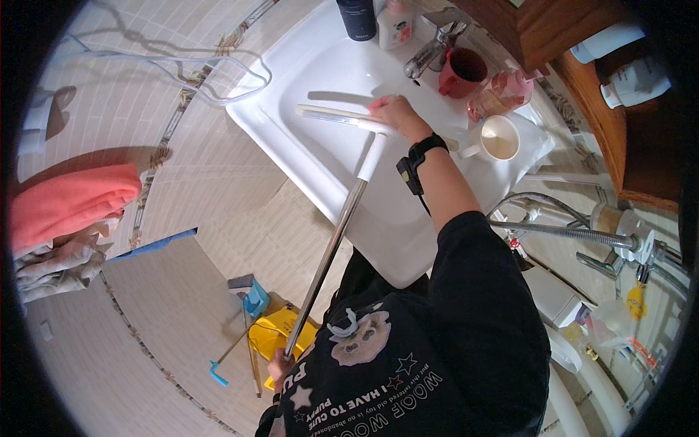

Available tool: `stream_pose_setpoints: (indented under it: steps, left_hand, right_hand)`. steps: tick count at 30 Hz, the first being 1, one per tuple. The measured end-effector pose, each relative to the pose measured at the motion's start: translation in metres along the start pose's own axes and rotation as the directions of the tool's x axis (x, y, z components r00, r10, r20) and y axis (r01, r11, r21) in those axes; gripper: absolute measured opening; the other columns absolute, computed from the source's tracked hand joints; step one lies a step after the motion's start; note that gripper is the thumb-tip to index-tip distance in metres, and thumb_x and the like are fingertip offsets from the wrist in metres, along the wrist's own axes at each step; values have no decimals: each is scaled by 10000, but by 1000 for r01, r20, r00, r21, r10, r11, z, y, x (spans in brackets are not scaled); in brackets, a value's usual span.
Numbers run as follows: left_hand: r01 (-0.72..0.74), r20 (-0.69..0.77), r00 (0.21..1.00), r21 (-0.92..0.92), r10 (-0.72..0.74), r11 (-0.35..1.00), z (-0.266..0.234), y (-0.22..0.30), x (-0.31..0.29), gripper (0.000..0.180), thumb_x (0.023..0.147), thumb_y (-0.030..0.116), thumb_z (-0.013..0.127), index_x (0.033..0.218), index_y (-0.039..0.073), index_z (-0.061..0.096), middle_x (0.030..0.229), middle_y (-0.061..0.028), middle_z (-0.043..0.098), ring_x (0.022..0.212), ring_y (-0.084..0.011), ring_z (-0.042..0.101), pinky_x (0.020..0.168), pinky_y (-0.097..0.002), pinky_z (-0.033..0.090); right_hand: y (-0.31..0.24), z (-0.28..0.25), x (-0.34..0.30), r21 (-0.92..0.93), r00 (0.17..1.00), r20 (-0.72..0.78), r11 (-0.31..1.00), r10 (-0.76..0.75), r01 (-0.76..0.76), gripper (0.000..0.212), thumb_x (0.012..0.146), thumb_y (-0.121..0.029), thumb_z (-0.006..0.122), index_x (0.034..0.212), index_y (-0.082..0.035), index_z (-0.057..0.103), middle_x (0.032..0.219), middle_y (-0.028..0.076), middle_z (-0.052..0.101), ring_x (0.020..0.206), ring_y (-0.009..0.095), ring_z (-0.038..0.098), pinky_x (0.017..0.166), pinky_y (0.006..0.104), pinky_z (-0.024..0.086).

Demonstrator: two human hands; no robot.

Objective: The person is assembling a floor or window cleaning tool by connecting different poles and a squeegee head in a bathroom.

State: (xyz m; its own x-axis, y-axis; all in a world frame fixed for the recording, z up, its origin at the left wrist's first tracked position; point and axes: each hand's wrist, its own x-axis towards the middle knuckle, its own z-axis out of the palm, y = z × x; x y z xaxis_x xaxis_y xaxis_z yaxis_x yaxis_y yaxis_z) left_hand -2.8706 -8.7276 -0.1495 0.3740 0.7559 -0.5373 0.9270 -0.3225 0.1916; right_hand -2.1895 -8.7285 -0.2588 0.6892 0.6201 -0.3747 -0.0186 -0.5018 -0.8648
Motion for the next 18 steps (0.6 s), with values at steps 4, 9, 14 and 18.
stream_pose_setpoints:
  steps: [4, 9, 14, 18]
  left_hand:
    - [118, 23, 993, -112, -116, 987, 5, 17, -6, 220, 650, 173, 622, 827, 92, 519, 686, -160, 545, 656, -353, 537, 555, -388, 426]
    - [169, 56, 984, 35, -170, 985, -14, 54, -11, 230, 665, 196, 614, 839, 75, 523, 710, -164, 547, 671, -338, 544, 553, -376, 422]
    - [219, 97, 972, -17, -216, 976, -48, 111, -10, 229, 670, 191, 617, 839, 65, 529, 743, -164, 552, 694, -318, 548, 572, -348, 418]
    - [234, 108, 967, -24, -230, 972, -38, 97, -2, 228, 667, 177, 619, 845, 65, 531, 761, -171, 558, 735, -326, 546, 605, -346, 416]
  right_hand:
    - [-32, -7, -26, 635, 974, 53, 746, 219, -202, 248, 801, -183, 486, 966, -8, 549, 945, 89, 574, 847, 183, 557, 752, 293, 443]
    - [-32, -17, -26, 927, 965, 148, 310, 218, -212, 301, 856, -219, 361, 1012, -5, 504, 1005, 117, 544, 959, 218, 523, 841, 347, 401]
    - [-27, -25, -29, 976, 977, 200, 70, 67, -205, 279, 869, -223, 360, 936, -14, 532, 978, 127, 555, 956, 227, 529, 823, 345, 427]
    - [-15, -25, -15, 965, 985, 161, 199, 70, -172, 245, 874, -216, 375, 927, -21, 515, 777, 53, 546, 687, 142, 536, 590, 227, 443]
